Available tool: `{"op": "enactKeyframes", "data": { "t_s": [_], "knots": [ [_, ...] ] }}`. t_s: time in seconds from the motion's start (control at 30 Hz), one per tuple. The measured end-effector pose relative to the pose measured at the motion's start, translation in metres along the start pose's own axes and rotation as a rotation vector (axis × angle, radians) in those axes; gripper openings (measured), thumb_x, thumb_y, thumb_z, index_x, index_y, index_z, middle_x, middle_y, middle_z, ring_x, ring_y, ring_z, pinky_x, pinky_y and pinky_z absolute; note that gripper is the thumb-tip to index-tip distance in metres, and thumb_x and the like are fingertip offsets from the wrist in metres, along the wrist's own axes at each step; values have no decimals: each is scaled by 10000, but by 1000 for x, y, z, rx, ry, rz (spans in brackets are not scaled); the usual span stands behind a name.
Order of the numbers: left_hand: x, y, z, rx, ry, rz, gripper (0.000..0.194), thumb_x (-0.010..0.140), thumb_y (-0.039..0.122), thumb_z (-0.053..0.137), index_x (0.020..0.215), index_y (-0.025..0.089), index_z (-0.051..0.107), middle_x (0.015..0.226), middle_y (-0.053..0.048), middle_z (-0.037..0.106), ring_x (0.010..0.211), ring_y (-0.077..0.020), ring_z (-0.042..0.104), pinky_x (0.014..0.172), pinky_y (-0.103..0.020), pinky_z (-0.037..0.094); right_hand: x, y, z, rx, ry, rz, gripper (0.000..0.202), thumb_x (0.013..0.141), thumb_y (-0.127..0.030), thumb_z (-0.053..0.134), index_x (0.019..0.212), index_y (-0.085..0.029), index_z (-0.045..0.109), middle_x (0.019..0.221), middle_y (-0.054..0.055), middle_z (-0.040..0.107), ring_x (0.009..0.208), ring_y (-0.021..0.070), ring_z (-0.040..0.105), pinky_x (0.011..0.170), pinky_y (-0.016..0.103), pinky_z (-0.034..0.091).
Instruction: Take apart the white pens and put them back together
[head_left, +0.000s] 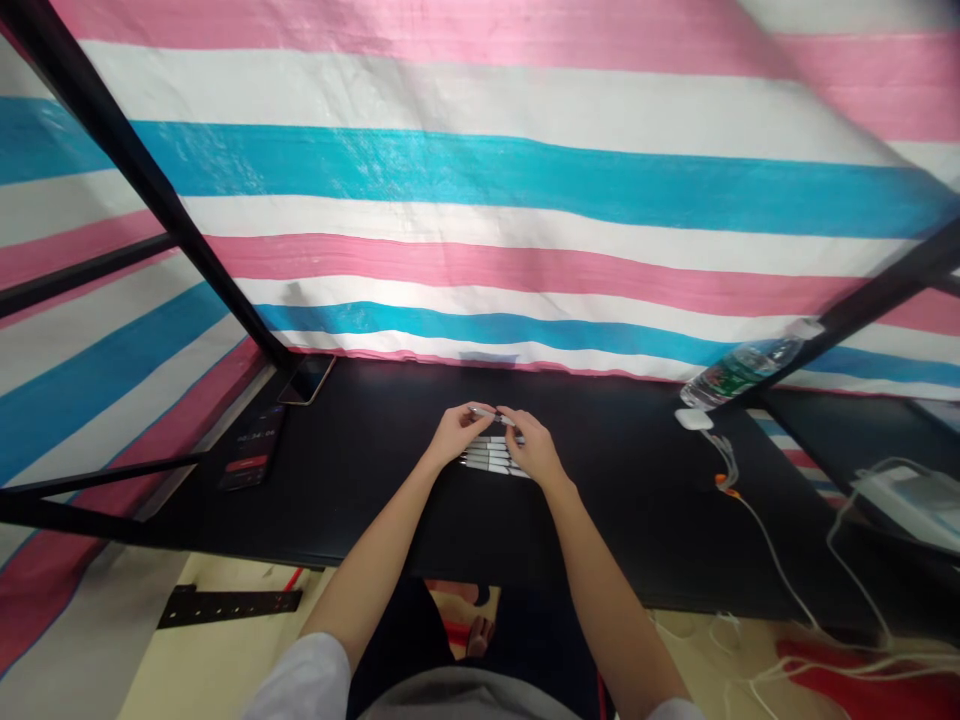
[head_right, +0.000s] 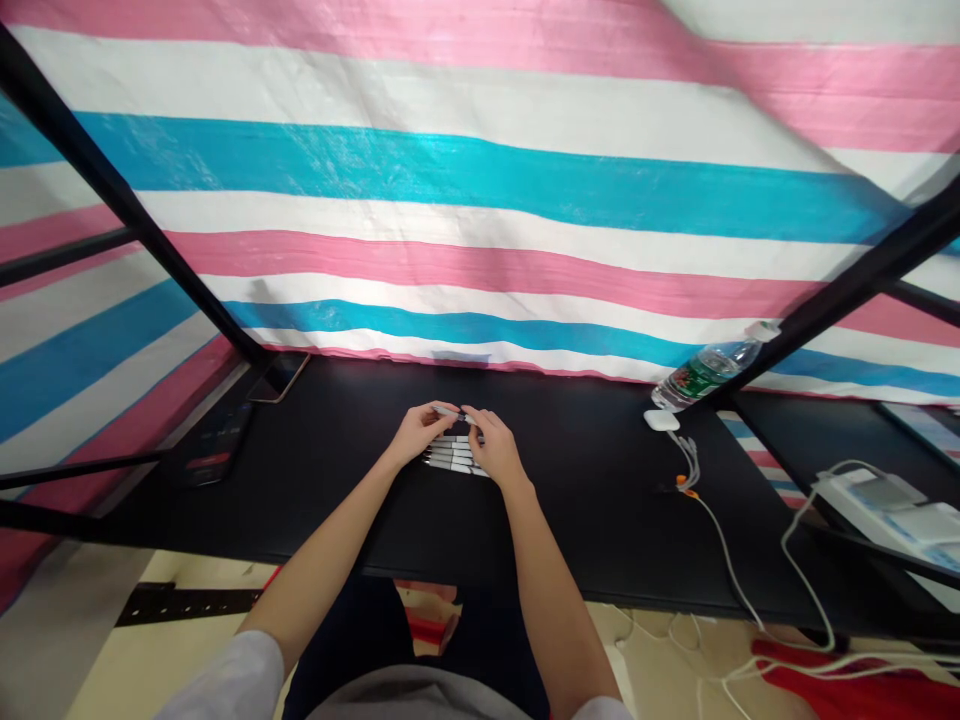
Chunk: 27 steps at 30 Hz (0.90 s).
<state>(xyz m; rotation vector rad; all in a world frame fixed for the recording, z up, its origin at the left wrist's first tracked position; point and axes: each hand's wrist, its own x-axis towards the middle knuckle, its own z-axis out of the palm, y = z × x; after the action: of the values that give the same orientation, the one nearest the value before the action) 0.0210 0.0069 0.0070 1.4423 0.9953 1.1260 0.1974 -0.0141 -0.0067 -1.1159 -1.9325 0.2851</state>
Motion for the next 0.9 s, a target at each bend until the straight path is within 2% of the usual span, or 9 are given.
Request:
{"op": "enactKeyframes", "data": {
  "t_s": [0.1, 0.27, 0.47, 0.53, 0.6, 0.7, 0.77, 0.83, 0.9],
  "knots": [
    [2, -2, -1, -49, 27, 1, 361, 744, 429, 715, 936, 123, 711, 740, -48, 662, 587, -107, 529, 548, -237, 417, 0, -1, 0, -22, -12, 21, 349, 926, -228, 438, 1195, -225, 660, 861, 59, 654, 779, 180, 599, 767, 294, 488],
    [5, -5, -2, -109, 95, -29, 366, 731, 451, 714, 890, 123, 692, 670, -20, 613, 557, -94, 505, 528, -230, 406, -1, 2, -1, -87, 41, 99, 269, 928, -341, 494, 948, -234, 740, 733, 38, 635, 633, 151, 558, 645, 263, 442],
    [12, -6, -7, -273, 386, -51, 298, 776, 449, 597, 760, 152, 579, 698, -25, 579, 604, -106, 545, 558, -233, 433, 0, 4, -3, -124, 65, 144, 287, 928, -333, 471, 889, -221, 733, 719, 33, 632, 549, 128, 499, 607, 261, 404],
    [15, -7, -9, -322, 432, -45, 248, 788, 406, 556, 718, 171, 521, 667, -10, 548, 604, -110, 547, 579, -243, 450, -1, 4, -3, -119, 73, 146, 295, 928, -333, 462, 878, -222, 730, 701, 31, 621, 560, 132, 503, 617, 261, 406],
    [15, -8, -10, -344, 425, -40, 203, 793, 361, 532, 703, 186, 483, 585, 29, 462, 537, -96, 490, 554, -239, 434, -1, 3, -2, -109, 80, 147, 299, 930, -332, 455, 871, -223, 727, 692, 30, 616, 573, 135, 513, 623, 258, 409],
    [13, -8, -8, -295, 354, -47, 173, 781, 339, 577, 735, 192, 499, 533, 80, 325, 451, -66, 342, 475, -208, 334, -1, 1, -1, -92, 71, 150, 299, 931, -324, 448, 876, -223, 724, 712, 32, 630, 583, 133, 527, 618, 251, 414],
    [10, -7, -6, -188, 265, -30, 197, 763, 355, 644, 824, 184, 571, 553, 84, 327, 458, -58, 316, 465, -201, 290, -1, -1, -1, -91, 64, 151, 298, 931, -317, 448, 885, -219, 725, 726, 36, 639, 587, 132, 534, 608, 248, 415],
    [5, -4, -4, -68, 148, 8, 290, 756, 384, 685, 953, 177, 632, 579, 74, 371, 490, -65, 349, 478, -205, 291, -1, -2, 0, -94, 65, 144, 293, 928, -315, 454, 898, -218, 729, 734, 39, 644, 588, 133, 538, 606, 250, 417],
    [2, -1, -3, 21, 55, 27, 327, 778, 418, 675, 989, 168, 662, 570, 67, 386, 499, -73, 356, 485, -213, 287, -1, -3, 0, -86, 67, 130, 287, 925, -321, 464, 912, -223, 734, 738, 41, 649, 598, 137, 547, 614, 252, 426]
  ]
}}
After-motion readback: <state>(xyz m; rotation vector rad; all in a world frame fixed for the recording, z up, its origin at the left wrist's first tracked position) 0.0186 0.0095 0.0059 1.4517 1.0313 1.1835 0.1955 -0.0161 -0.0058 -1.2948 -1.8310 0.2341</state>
